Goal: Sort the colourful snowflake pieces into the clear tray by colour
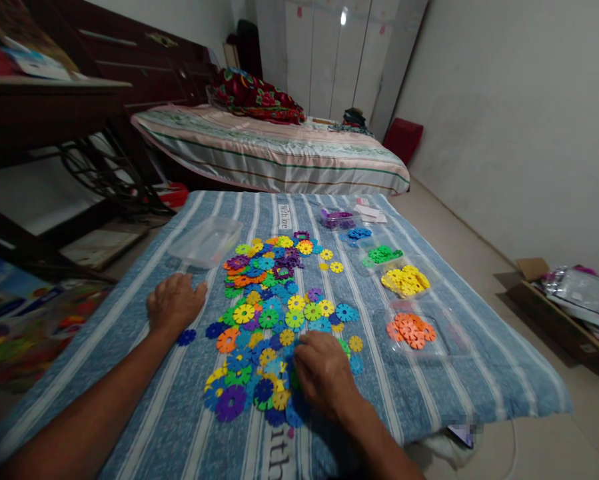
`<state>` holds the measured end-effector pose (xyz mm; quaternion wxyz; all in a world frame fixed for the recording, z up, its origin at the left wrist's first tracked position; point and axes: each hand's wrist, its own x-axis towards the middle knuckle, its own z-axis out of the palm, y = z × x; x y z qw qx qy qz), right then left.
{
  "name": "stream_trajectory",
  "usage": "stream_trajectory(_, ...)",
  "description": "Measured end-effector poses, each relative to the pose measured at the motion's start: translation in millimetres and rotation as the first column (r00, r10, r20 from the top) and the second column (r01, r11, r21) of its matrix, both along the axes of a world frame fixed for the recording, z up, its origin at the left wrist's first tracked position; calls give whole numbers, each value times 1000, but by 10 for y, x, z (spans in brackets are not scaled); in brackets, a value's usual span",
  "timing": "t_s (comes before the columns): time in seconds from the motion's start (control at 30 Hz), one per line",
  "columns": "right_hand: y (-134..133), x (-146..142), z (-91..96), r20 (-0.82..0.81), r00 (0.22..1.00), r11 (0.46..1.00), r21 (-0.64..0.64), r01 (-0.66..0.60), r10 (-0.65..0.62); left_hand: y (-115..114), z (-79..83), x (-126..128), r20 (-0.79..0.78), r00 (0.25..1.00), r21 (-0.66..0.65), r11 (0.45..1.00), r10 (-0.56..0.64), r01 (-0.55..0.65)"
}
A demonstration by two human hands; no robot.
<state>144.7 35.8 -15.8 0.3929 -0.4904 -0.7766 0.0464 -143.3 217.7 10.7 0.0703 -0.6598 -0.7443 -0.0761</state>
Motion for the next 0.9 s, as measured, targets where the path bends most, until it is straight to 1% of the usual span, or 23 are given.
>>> stream_trajectory(0.13,246,279,-69,58,979,981,11,195,-195,19,-35,-10,-9,1000,0,1000,10,-10)
stream_trajectory(0.27,499,469,-66,178,929,941,-41,337,-325,25,-56,-14,-17,1000,19,1000,12,-12)
stream_trajectory(0.37,625,485,-23,334,868,890,-143,432,-368,19,-39,-9,-22,1000,8,1000,10,-10)
stream_trajectory(0.43,674,457,9,416,835,850,-221,478,-361,19,-24,-6,-27,1000,-7,1000,10,-10)
stream_trajectory(0.5,701,430,34,447,824,821,-279,498,-348,25,-17,-6,-31,999,-17,1000,10,-10)
stream_trajectory(0.57,716,424,45,432,830,807,-309,504,-353,34,-17,-7,-29,1000,-15,1000,10,-10)
stream_trajectory(0.67,723,450,32,364,851,816,-303,493,-379,45,-24,-10,-15,1000,-5,1000,12,-12)
stream_trajectory(0.8,694,477,-6,235,893,868,-237,436,-385,47,-32,-17,-11,1000,6,1000,6,-6)
stream_trajectory(0.9,648,502,35,150,914,901,-166,400,-378,44,-38,-22,-17,1000,9,1000,4,-4)
